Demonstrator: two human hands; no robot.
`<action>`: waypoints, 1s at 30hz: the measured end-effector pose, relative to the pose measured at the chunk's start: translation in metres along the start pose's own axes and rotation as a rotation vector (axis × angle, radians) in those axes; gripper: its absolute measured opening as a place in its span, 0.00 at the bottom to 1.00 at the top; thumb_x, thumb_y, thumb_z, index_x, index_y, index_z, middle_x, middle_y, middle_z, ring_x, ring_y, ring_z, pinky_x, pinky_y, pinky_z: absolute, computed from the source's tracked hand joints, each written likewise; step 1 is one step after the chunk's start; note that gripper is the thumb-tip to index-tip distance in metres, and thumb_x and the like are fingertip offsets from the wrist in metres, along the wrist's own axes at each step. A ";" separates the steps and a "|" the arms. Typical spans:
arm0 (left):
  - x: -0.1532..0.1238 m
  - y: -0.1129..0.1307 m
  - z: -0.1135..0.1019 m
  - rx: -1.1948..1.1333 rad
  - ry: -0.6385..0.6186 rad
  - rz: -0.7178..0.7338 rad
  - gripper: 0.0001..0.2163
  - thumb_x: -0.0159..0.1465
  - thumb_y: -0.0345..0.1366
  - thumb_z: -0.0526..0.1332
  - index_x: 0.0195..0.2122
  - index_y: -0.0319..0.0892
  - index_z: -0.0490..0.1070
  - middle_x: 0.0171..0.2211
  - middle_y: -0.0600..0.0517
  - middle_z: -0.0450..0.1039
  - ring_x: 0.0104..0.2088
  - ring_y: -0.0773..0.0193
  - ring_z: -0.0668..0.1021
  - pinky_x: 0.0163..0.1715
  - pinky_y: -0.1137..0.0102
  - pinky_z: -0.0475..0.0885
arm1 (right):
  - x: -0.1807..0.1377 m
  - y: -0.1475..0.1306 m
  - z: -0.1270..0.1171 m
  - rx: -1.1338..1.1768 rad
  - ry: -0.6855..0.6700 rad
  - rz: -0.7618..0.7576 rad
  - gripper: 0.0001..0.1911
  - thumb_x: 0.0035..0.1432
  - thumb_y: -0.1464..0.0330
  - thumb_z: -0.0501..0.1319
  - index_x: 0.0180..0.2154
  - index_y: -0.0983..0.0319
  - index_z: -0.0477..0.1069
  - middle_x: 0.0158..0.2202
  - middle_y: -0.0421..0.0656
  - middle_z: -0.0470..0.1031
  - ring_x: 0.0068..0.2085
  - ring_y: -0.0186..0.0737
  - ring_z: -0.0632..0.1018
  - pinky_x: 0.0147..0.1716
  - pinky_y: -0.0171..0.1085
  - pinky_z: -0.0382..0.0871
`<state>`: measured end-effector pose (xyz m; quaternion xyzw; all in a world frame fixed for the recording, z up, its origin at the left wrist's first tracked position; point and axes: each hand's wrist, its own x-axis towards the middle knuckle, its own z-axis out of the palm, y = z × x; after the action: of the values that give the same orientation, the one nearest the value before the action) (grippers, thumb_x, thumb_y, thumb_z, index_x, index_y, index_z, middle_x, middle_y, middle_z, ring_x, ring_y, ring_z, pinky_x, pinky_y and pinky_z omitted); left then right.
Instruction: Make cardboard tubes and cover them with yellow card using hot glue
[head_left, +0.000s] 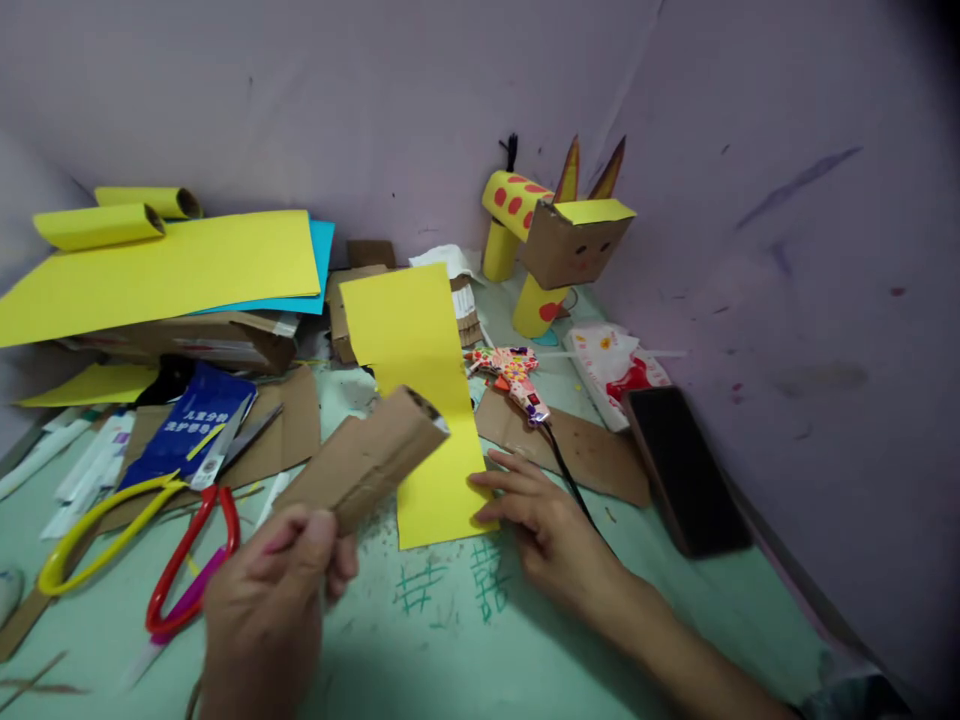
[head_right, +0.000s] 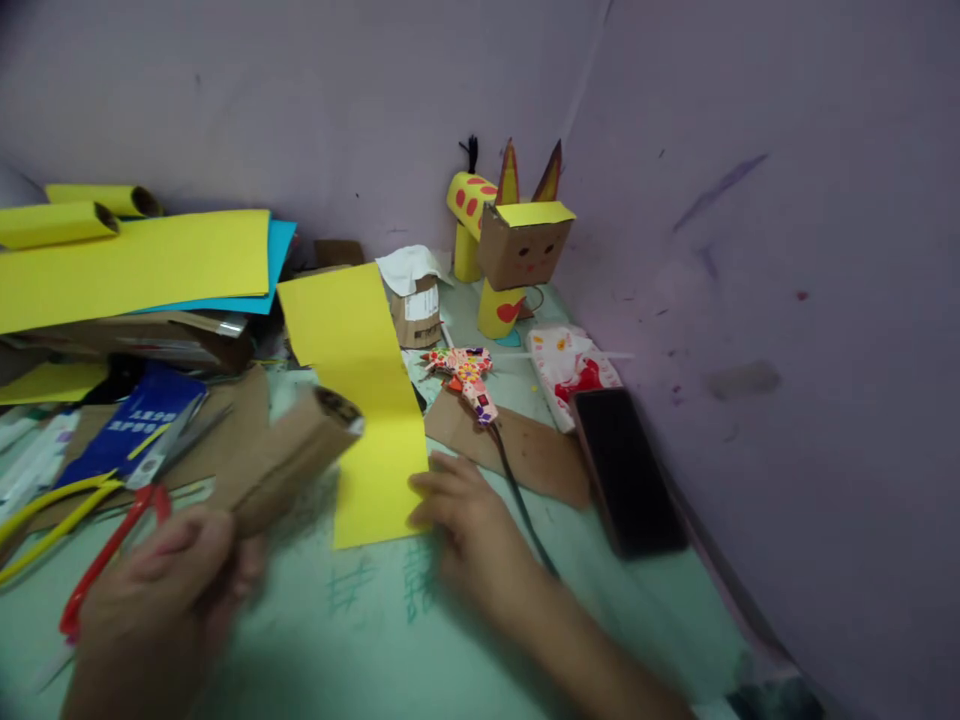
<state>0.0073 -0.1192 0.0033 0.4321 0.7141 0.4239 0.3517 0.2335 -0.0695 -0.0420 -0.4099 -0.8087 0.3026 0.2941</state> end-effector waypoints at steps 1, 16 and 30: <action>0.001 0.005 0.008 -0.028 -0.109 -0.036 0.16 0.60 0.47 0.55 0.20 0.44 0.64 0.16 0.55 0.67 0.17 0.68 0.68 0.17 0.75 0.64 | -0.001 -0.001 -0.004 -0.033 -0.022 0.020 0.27 0.34 0.88 0.51 0.31 0.61 0.78 0.46 0.47 0.78 0.58 0.51 0.68 0.54 0.55 0.63; 0.042 -0.008 0.040 0.153 -0.243 0.036 0.15 0.59 0.43 0.55 0.18 0.43 0.62 0.14 0.59 0.59 0.17 0.70 0.61 0.19 0.74 0.55 | 0.016 0.008 -0.050 -0.016 0.449 0.429 0.10 0.54 0.67 0.60 0.39 0.61 0.73 0.37 0.47 0.79 0.37 0.45 0.79 0.38 0.43 0.74; 0.029 -0.018 0.037 -0.009 -0.138 0.129 0.11 0.58 0.42 0.56 0.22 0.43 0.68 0.15 0.59 0.57 0.18 0.69 0.60 0.19 0.73 0.54 | 0.045 0.000 -0.043 0.407 0.243 0.619 0.18 0.50 0.55 0.62 0.28 0.64 0.76 0.24 0.42 0.77 0.24 0.37 0.74 0.21 0.33 0.64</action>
<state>0.0223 -0.0861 -0.0314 0.5038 0.6571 0.4178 0.3741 0.2425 -0.0205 -0.0040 -0.6005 -0.5295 0.4805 0.3579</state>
